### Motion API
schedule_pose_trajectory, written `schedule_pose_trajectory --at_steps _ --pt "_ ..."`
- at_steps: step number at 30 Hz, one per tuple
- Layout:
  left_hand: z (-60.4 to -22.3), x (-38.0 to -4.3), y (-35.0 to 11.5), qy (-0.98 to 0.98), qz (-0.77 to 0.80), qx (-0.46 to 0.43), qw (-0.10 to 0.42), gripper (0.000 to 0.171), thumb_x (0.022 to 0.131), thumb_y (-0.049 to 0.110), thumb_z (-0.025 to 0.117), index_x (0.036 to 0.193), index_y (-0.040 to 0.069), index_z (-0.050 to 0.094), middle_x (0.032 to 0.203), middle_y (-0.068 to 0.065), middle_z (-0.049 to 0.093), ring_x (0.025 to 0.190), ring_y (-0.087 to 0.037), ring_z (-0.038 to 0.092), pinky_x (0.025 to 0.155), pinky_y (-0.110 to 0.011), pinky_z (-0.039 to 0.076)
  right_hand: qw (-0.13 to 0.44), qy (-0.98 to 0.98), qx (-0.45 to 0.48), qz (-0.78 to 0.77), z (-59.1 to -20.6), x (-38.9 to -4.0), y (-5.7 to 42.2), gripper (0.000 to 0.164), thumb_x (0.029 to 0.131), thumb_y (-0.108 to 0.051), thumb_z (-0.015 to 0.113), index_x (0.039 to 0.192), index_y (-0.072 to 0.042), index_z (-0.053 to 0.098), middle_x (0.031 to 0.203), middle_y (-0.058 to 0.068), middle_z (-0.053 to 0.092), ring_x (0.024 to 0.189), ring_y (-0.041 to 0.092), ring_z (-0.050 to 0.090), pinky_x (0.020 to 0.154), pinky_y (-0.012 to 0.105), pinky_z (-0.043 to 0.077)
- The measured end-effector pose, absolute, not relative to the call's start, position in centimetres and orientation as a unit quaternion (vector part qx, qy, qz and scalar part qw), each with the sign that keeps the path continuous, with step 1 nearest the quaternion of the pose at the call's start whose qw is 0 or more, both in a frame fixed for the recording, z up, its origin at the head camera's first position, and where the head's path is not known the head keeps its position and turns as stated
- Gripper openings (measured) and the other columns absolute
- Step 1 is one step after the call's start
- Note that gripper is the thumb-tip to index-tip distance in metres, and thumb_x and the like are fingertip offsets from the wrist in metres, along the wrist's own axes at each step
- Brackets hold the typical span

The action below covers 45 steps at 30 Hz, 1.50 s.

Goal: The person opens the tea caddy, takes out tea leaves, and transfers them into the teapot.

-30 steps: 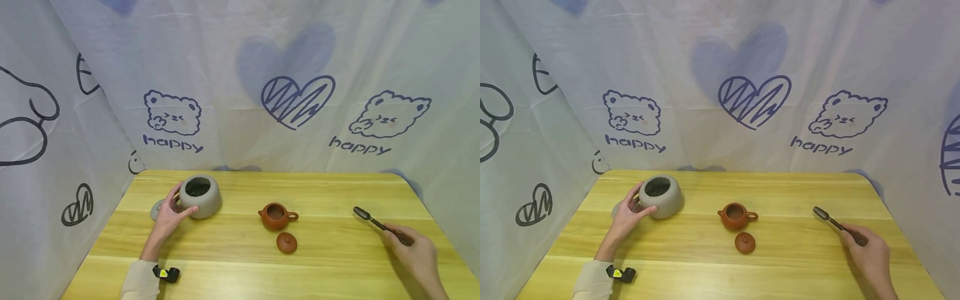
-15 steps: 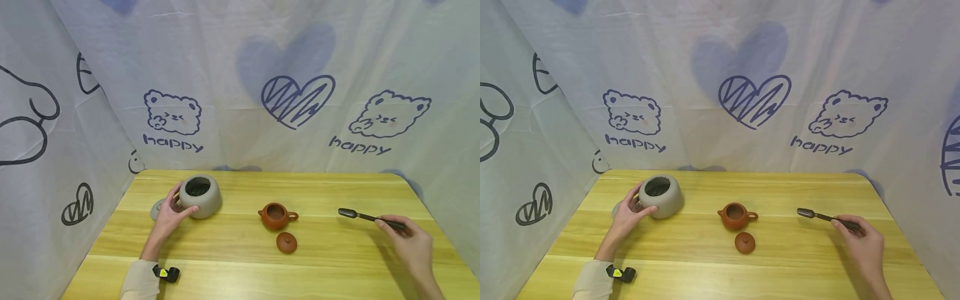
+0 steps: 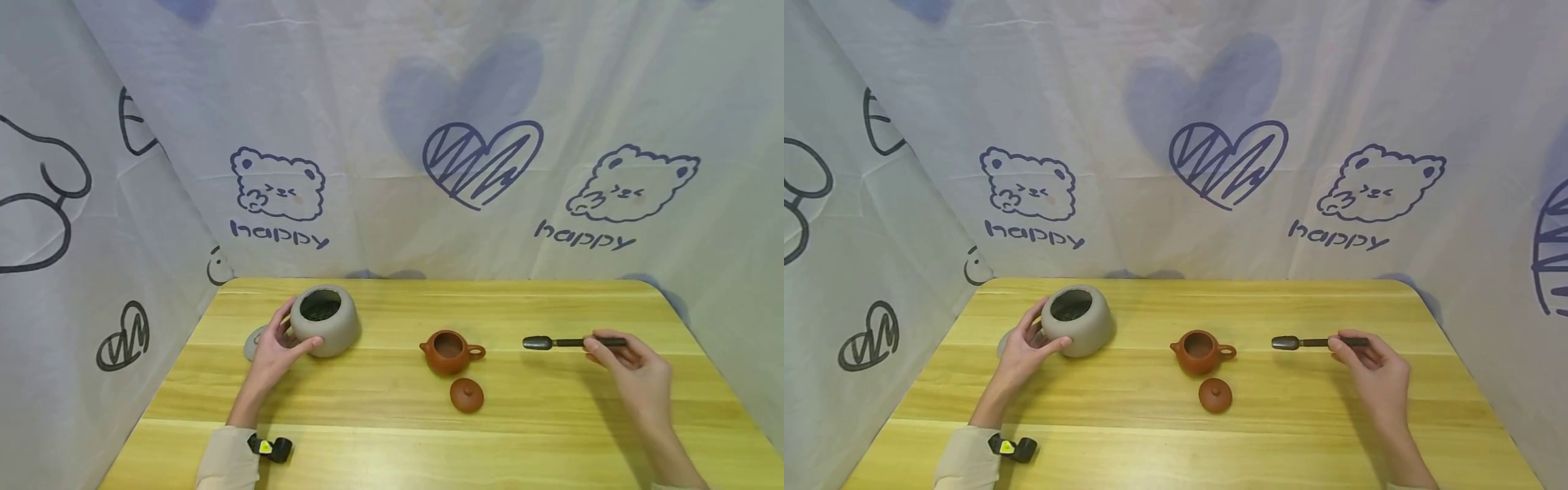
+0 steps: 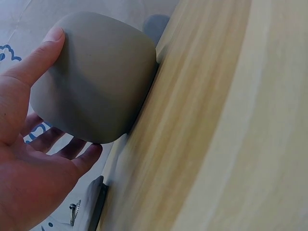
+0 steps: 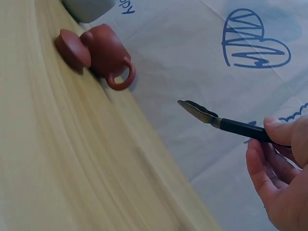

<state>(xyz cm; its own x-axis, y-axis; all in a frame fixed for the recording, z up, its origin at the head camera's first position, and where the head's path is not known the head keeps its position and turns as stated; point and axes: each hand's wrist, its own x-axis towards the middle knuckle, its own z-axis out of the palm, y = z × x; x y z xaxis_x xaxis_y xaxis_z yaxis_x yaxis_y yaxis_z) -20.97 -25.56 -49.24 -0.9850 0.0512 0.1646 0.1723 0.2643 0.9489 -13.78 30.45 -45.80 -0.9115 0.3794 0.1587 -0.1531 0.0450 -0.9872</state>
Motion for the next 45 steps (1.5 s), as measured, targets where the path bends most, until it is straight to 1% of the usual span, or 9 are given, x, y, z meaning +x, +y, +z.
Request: schedule_pose_trajectory --at_steps 6,11,18,21,33,40,45 --pt "-49.1 -21.1 -25.6 -0.793 -0.602 -0.073 0.052 0.097 0.087 0.009 0.083 0.164 0.015 0.024 0.166 -0.012 0.027 0.15 -0.037 0.03 0.119 -0.048 0.034 0.209 -0.666 -0.049 0.715 -45.3 -14.9 28.7 0.023 0.092 0.0 0.074 0.111 0.013 0.069 0.095 0.003 0.079 0.077 0.016 0.076 0.074 0.029 0.061" --pt "-49.0 -21.2 -25.5 -0.794 -0.601 -0.074 0.052 0.097 0.087 0.009 0.084 0.164 0.015 0.024 0.166 -0.012 0.027 0.15 -0.037 0.03 0.119 -0.048 0.034 0.207 -0.652 -0.009 0.729 -44.9 -15.6 27.2 0.026 0.097 -0.002 0.068 0.113 0.019 0.064 0.096 0.006 0.078 0.078 0.017 0.076 0.076 0.03 0.061" --pt "-48.9 -21.2 -25.4 -0.797 -0.598 -0.071 0.052 0.097 0.087 0.01 0.084 0.164 0.013 0.024 0.166 -0.011 0.026 0.15 -0.037 0.03 0.12 -0.05 0.033 0.205 -0.64 0.019 0.741 -44.1 -16.7 24.9 0.023 0.099 -0.002 0.066 0.116 0.014 0.065 0.099 0.012 0.078 0.083 0.02 0.076 0.077 0.034 0.061" --pt "-48.9 -21.2 -25.3 -0.797 -0.598 -0.069 0.053 0.098 0.087 0.011 0.084 0.164 0.012 0.024 0.166 -0.011 0.026 0.15 -0.036 0.03 0.12 -0.049 0.032 0.201 -0.639 0.024 0.742 -43.9 -17.0 23.9 0.024 0.1 -0.003 0.065 0.117 0.014 0.064 0.099 0.012 0.078 0.084 0.022 0.077 0.077 0.036 0.061" --pt "-49.0 -21.1 -25.4 -0.794 -0.602 -0.069 0.052 0.096 0.088 0.01 0.083 0.163 0.015 0.025 0.166 -0.01 0.028 0.15 -0.035 0.031 0.119 -0.048 0.034 0.191 -0.639 0.024 0.745 -43.3 -18.6 20.3 0.025 0.099 -0.007 0.068 0.109 0.016 0.063 0.095 0.012 0.078 0.084 0.026 0.077 0.077 0.038 0.062" --pt "-49.0 -20.9 -25.4 -0.793 -0.603 -0.067 0.054 0.096 0.088 0.01 0.083 0.163 0.013 0.025 0.166 -0.01 0.027 0.15 -0.035 0.031 0.119 -0.048 0.033 0.174 -0.628 0.042 0.757 -42.9 -19.5 18.2 0.027 0.098 -0.007 0.069 0.109 0.016 0.061 0.1 0.013 0.078 0.086 0.025 0.077 0.078 0.039 0.062" --pt "-49.0 -21.0 -25.5 -0.796 -0.599 -0.067 0.056 0.096 0.087 0.01 0.084 0.163 0.012 0.025 0.166 -0.012 0.028 0.149 -0.036 0.031 0.119 -0.049 0.034 0.167 -0.625 0.054 0.761 -42.6 -20.2 16.5 0.028 0.097 -0.009 0.071 0.108 0.016 0.062 0.1 0.016 0.077 0.087 0.029 0.077 0.077 0.04 0.062"
